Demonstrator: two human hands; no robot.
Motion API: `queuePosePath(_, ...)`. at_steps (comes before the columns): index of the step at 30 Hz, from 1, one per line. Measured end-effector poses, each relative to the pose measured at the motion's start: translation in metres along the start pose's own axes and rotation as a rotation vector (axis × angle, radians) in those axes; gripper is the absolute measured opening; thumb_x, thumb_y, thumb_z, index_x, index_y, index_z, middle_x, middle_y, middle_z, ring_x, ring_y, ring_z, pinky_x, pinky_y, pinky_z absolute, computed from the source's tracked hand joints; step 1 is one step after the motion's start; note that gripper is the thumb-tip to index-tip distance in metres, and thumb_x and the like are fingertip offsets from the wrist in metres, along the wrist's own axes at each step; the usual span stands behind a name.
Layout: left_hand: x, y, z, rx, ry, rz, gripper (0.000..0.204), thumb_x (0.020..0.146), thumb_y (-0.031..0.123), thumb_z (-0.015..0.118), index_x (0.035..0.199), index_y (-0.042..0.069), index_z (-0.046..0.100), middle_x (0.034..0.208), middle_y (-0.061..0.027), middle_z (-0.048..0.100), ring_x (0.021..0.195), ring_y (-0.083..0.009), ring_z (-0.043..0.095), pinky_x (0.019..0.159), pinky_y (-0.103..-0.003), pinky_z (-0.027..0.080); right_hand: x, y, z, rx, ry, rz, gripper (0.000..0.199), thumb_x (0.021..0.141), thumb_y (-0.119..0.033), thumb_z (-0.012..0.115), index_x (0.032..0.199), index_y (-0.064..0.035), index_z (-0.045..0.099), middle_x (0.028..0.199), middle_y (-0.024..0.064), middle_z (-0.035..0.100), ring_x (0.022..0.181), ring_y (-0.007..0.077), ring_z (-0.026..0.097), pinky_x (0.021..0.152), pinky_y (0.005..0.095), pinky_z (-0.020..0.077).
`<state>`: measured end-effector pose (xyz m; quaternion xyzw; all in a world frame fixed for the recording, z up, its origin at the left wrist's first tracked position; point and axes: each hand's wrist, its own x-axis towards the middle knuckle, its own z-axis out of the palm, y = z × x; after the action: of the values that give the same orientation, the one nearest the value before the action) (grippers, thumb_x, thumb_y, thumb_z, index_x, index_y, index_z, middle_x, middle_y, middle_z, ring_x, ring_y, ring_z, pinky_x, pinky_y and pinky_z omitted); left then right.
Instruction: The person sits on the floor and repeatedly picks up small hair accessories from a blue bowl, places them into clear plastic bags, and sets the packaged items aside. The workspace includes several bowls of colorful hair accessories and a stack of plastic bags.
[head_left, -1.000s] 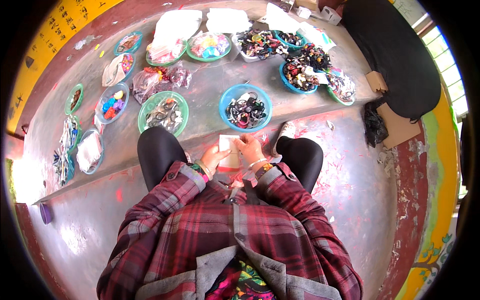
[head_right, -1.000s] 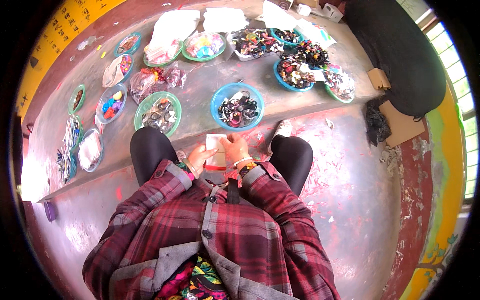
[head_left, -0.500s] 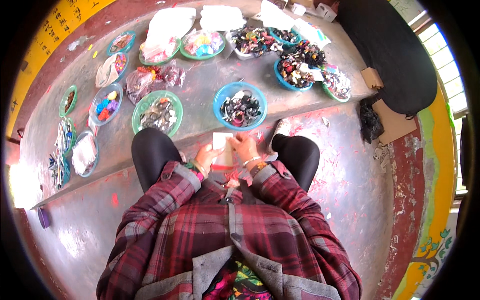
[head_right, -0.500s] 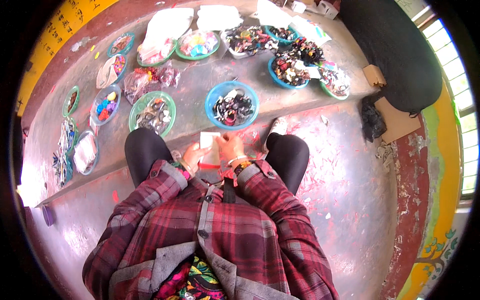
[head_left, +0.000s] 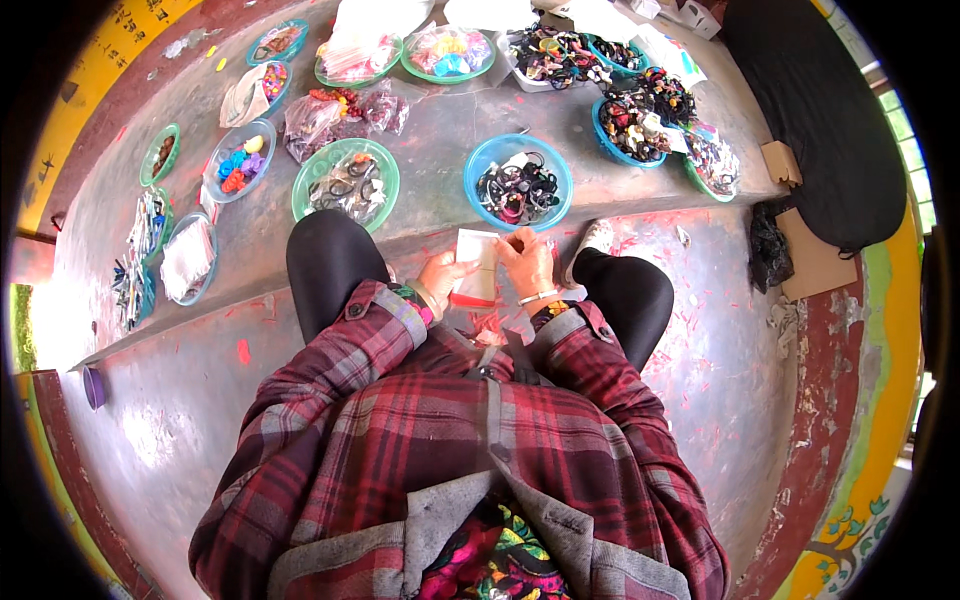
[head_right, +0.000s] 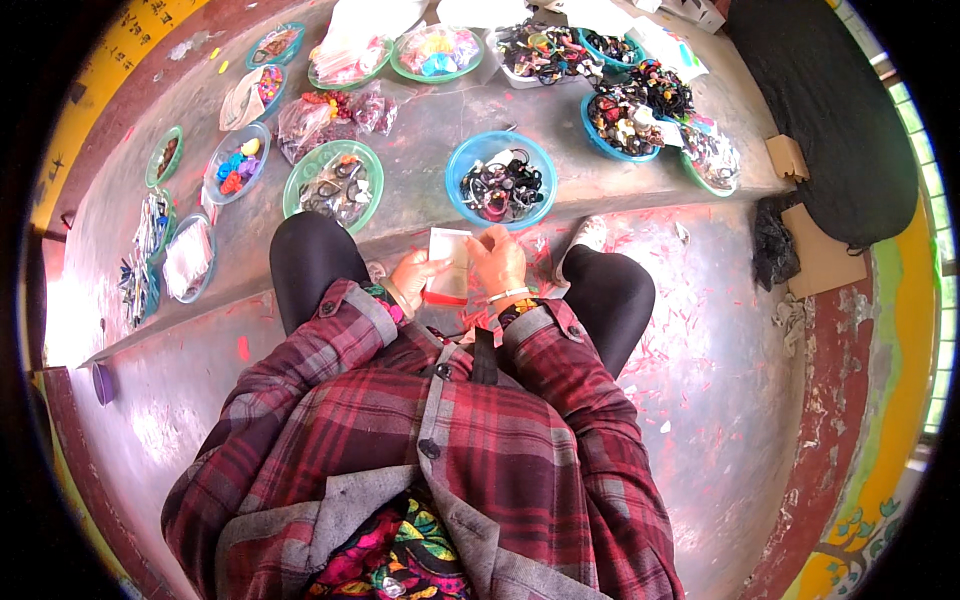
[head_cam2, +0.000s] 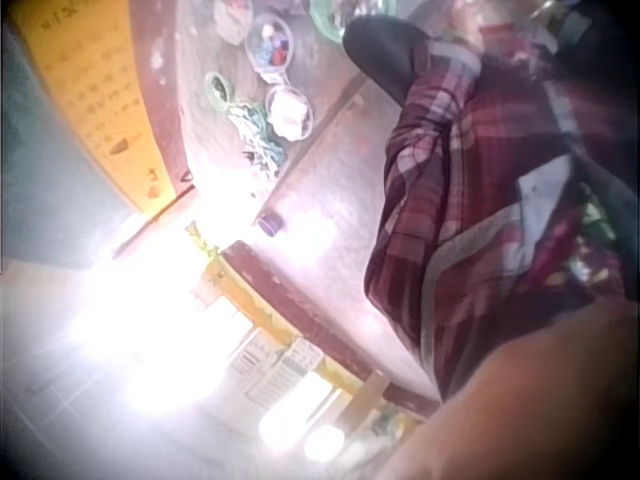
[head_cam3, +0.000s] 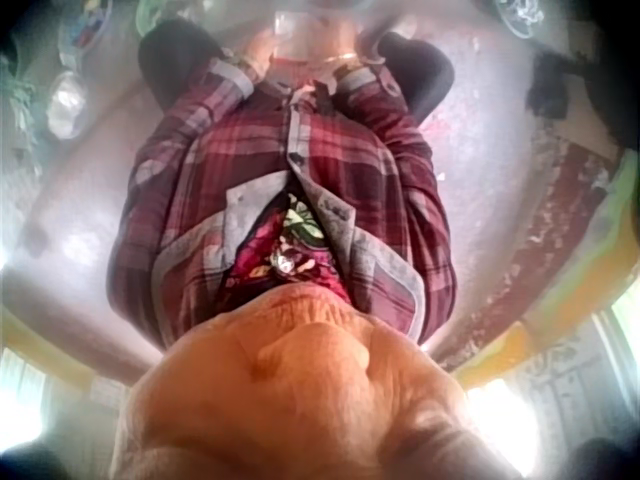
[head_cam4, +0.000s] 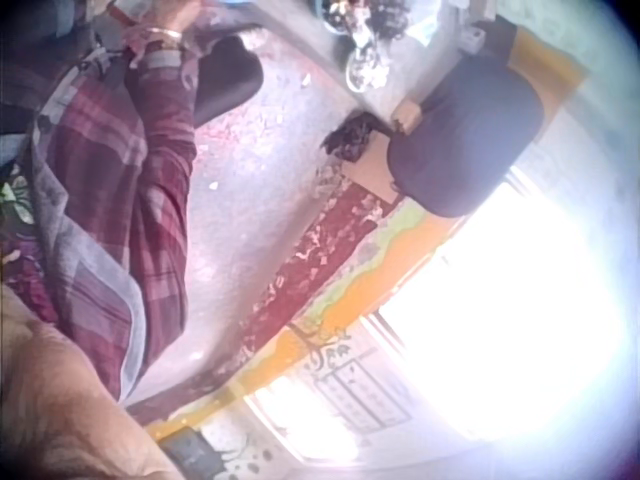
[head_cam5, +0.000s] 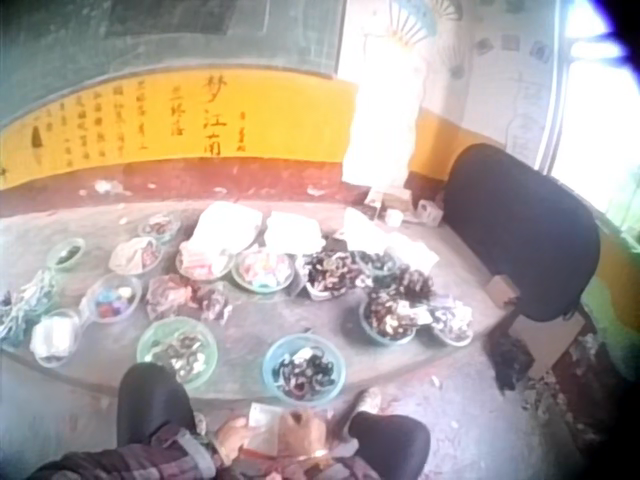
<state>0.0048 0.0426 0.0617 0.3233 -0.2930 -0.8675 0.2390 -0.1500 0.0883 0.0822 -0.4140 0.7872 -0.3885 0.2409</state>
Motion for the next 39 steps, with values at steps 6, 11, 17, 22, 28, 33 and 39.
queuePosePath(6,0.002,-0.004,-0.006,0.052,-0.014,-0.034,0.022,0.078,0.009,0.056,0.098,0.0,0.054,0.092,-0.0073,0.059,0.081,-0.0163,0.058,0.073,-0.032,0.046,-0.005,-0.005,0.0,0.102,-0.033,0.021,0.023,0.067,-0.024,0.066,0.071,-0.0036,0.056,0.064,0.0106,0.059,0.059,0.0266,0.056,0.056,0.0337,0.0435)
queuePosePath(11,0.003,-0.004,-0.007,0.038,-0.001,-0.05,0.022,0.078,0.008,0.056,0.099,0.0,0.053,0.093,-0.008,0.059,0.082,-0.0171,0.058,0.075,-0.033,0.046,-0.01,-0.018,-0.007,-0.103,-0.009,-0.161,0.021,0.066,-0.021,0.066,0.07,-0.0039,0.055,0.062,0.0103,0.057,0.059,0.0265,0.056,0.056,0.0343,0.0432)
queuePosePath(17,0.001,-0.002,-0.005,0.073,0.018,-0.032,0.022,0.078,0.008,0.056,0.098,-0.001,0.054,0.093,-0.008,0.059,0.082,-0.0166,0.058,0.075,-0.031,0.046,-0.008,-0.005,0.003,0.075,-0.014,-0.11,0.016,0.067,-0.019,0.064,0.069,-0.0054,0.055,0.062,0.0084,0.057,0.055,0.022,0.056,0.051,0.0328,0.0424)
queuePosePath(22,0.008,-0.012,-0.012,0.104,0.008,0.03,0.021,0.078,0.007,0.056,0.097,-0.002,0.055,0.091,-0.008,0.06,0.08,-0.0159,0.058,0.073,-0.03,0.046,0.003,0.029,0.008,0.691,-0.223,0.42,0.015,0.073,-0.019,0.062,0.069,-0.0056,0.058,0.059,0.0005,0.055,0.052,0.0101,0.052,0.046,0.024,0.0394)
queuePosePath(28,0.008,-0.012,-0.012,0.129,0.001,0.023,0.02,0.078,0.007,0.056,0.097,-0.002,0.055,0.091,-0.0082,0.06,0.079,-0.0154,0.058,0.071,-0.029,0.046,-0.002,0.016,0.011,0.455,-0.104,0.241,0.017,0.071,-0.02,0.064,0.07,-0.0043,0.06,0.06,0.0028,0.058,0.054,0.0112,0.054,0.049,0.0244,0.0413)
queuePosePath(33,0.006,-0.009,-0.009,0.151,0.053,0.017,0.019,0.079,0.007,0.056,0.095,-0.002,0.055,0.09,-0.0079,0.06,0.078,-0.0152,0.058,0.069,-0.029,0.046,-0.001,0.017,0.009,0.094,-0.053,0.089,0.021,0.065,-0.021,0.067,0.072,-0.0031,0.061,0.065,0.0076,0.061,0.059,0.0154,0.057,0.056,0.0275,0.0443)
queuePosePath(39,0.011,-0.015,-0.017,0.204,0.04,0.078,0.018,0.079,0.008,0.056,0.095,-0.001,0.055,0.088,-0.0077,0.06,0.076,-0.0158,0.059,0.068,-0.029,0.047,-0.005,0.005,0.006,0.105,-0.138,0.05,0.022,0.065,-0.023,0.066,0.072,-0.0028,0.061,0.065,0.0073,0.061,0.059,0.0147,0.058,0.056,0.0282,0.0445)
